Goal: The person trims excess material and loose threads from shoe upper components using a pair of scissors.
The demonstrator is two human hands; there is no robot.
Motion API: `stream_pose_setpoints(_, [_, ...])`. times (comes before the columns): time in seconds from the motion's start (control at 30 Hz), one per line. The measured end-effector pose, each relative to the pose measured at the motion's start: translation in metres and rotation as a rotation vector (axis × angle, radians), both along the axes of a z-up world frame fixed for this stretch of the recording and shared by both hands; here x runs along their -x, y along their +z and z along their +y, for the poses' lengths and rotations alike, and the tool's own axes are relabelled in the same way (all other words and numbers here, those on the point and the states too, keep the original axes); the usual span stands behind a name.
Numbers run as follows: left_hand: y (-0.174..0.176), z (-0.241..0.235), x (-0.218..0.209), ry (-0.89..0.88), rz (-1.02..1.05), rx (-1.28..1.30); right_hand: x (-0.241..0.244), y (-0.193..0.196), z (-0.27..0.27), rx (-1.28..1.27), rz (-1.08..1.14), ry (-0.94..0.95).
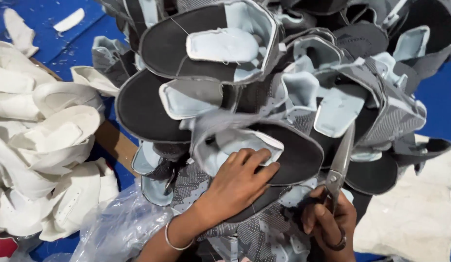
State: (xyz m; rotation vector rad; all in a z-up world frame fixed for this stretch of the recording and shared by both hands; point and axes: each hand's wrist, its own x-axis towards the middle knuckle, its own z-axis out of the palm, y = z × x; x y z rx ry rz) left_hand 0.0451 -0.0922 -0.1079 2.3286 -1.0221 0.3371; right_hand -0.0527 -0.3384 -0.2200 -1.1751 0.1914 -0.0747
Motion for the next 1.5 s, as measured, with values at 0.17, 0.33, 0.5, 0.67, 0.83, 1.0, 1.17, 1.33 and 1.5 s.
stream_pose_setpoints(0.17, [-0.007, 0.010, 0.003, -0.010, 0.166, 0.284, 0.009, 0.004, 0.002, 0.006, -0.022, 0.103])
stream_pose_setpoints(0.33, [-0.014, 0.010, 0.008, 0.190, 0.096, 0.353, 0.019, 0.003, -0.002, -0.002, 0.179, 0.298])
stream_pose_setpoints(0.5, [-0.012, 0.002, 0.003, 0.121, 0.058, 0.155, 0.029, 0.007, -0.027, -0.018, 0.323, 0.499])
stream_pose_setpoints(0.67, [-0.028, 0.004, 0.002, 0.120, 0.035, 0.136, 0.036, 0.010, -0.046, 0.062, 0.558, 0.626])
stream_pose_setpoints(0.83, [-0.034, 0.005, 0.002, 0.113, -0.006, -0.009, 0.016, 0.024, -0.039, 0.164, 0.609, 0.693])
stream_pose_setpoints(1.0, [-0.027, 0.005, -0.001, 0.094, 0.040, 0.004, 0.014, 0.020, -0.039, 0.081, 0.542, 0.709])
stream_pose_setpoints(1.17, [-0.024, 0.006, -0.002, 0.055, 0.124, 0.092, 0.009, 0.008, -0.044, 0.085, 0.448, 0.757])
stream_pose_setpoints(1.33, [-0.033, 0.016, -0.005, -0.056, 0.345, 0.243, 0.019, 0.002, -0.044, 0.132, 0.568, 0.640])
stream_pose_setpoints(1.5, [-0.033, 0.017, -0.008, -0.072, 0.358, 0.284, 0.011, 0.007, -0.048, -0.041, 0.433, 0.741])
